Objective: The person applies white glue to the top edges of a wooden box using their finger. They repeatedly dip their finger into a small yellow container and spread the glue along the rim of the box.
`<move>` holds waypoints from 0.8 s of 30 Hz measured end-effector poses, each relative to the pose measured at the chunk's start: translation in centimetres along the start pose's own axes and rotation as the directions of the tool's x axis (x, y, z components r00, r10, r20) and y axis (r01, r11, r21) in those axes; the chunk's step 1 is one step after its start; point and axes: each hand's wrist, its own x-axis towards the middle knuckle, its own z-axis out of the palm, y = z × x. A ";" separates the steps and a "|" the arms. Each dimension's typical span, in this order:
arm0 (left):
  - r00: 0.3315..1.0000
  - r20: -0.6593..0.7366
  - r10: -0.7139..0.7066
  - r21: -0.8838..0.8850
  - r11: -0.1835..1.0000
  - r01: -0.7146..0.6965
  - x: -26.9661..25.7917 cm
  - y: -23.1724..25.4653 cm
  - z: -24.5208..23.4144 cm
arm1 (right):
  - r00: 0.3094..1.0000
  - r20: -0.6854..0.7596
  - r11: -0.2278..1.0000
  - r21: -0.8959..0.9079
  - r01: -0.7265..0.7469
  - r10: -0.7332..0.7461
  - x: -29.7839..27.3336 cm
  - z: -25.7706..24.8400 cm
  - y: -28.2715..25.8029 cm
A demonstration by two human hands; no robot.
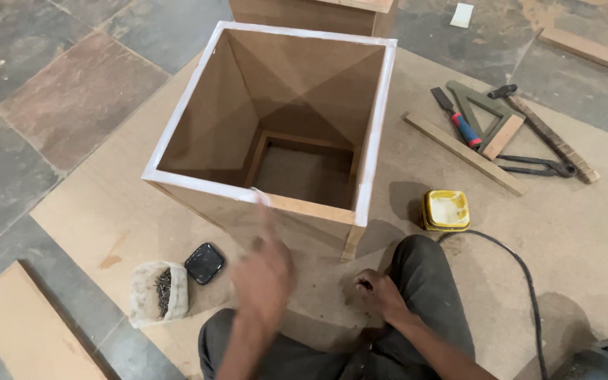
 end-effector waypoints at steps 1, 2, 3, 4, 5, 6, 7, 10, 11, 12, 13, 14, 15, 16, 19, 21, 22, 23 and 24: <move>0.997 0.071 0.027 0.098 0.995 -0.034 -0.8 0.4 0.6 | 1.000 0.014 1.000 -0.003 -0.022 0.022 0.1 0.0 -0.1; 0.993 0.109 0.044 0.066 0.996 -0.051 -1.2 0.0 1.1 | 1.000 0.014 1.000 0.004 -0.001 0.001 0.2 0.0 -0.3; 0.987 0.149 0.056 0.030 0.998 -0.061 -1.7 -0.6 1.5 | 1.000 0.020 1.000 0.005 0.019 -0.019 0.1 -0.1 -0.3; 0.980 0.189 0.069 -0.006 0.998 -0.069 -2.1 -1.4 1.9 | 0.999 0.025 0.999 0.008 0.038 -0.038 -0.3 -0.1 -0.3; 0.995 0.073 0.067 0.026 0.997 -0.070 -1.1 -3.2 1.9 | 0.999 0.035 1.000 -0.004 0.028 -0.028 -0.5 -0.1 -0.3; 0.997 -0.044 0.068 0.060 0.996 -0.065 0.0 -4.9 1.8 | 0.999 0.045 1.000 -0.015 0.018 -0.018 -0.8 -0.2 -0.4; 0.990 -0.139 0.004 -0.018 1.000 -0.007 1.1 -6.6 1.3 | 0.999 0.047 1.000 -0.026 0.013 -0.012 -0.6 -0.3 -0.6; 0.961 -0.263 -0.079 -0.063 0.996 0.065 3.5 -7.9 -0.4 | 0.998 0.019 0.998 0.001 0.055 -0.055 -0.1 -0.6 -1.1; 0.958 -0.275 -0.084 -0.044 0.996 0.075 3.7 -7.5 -0.5 | 0.999 0.027 0.999 -0.013 0.035 -0.034 -0.1 -0.6 -1.0; 0.970 -0.230 -0.073 -0.068 0.996 0.058 3.5 -6.6 -0.5 | 0.999 0.035 1.000 -0.027 0.014 -0.013 0.0 -0.5 -0.9; 0.981 -0.182 -0.067 -0.093 0.994 0.050 2.6 -5.1 -0.5 | 0.999 0.051 0.999 -0.043 -0.008 0.010 -0.3 -0.3 -0.7; 0.989 -0.132 -0.059 -0.118 0.992 0.044 1.7 -3.5 -0.6 | 0.998 0.067 0.999 -0.034 -0.012 0.015 -0.6 0.0 -0.5; 0.983 -0.176 0.052 -0.191 0.978 -0.085 1.1 -2.1 -0.8 | 0.997 0.082 1.000 -0.031 -0.005 0.007 -0.3 0.0 -0.5; 0.961 -0.228 0.157 -0.255 0.943 -0.215 0.4 -0.8 -1.1 | 0.995 0.097 1.000 -0.027 0.002 0.000 -0.3 0.1 -0.5; 0.960 0.015 0.281 -0.576 0.787 -0.221 0.9 0.8 -2.0 | 0.992 0.048 0.993 0.023 0.118 -0.119 0.0 0.0 -0.5; 0.991 0.046 0.129 -0.465 0.880 -0.093 1.4 0.8 -2.2 | 0.990 0.006 0.989 0.034 0.144 -0.144 -0.1 0.0 -0.2; 0.997 0.056 0.052 -0.405 0.914 -0.025 1.4 1.0 -2.1 | 0.988 -0.017 0.987 0.040 0.154 -0.154 -0.2 0.0 0.0; 0.999 0.047 0.012 -0.322 0.947 0.004 1.1 1.4 -1.8 | 0.987 -0.049 0.987 0.034 0.156 -0.154 -0.6 0.1 0.2; 0.999 0.034 -0.027 -0.236 0.971 0.035 0.4 1.9 -1.5 | 0.985 -0.081 0.987 0.028 0.158 -0.155 -1.0 0.2 0.4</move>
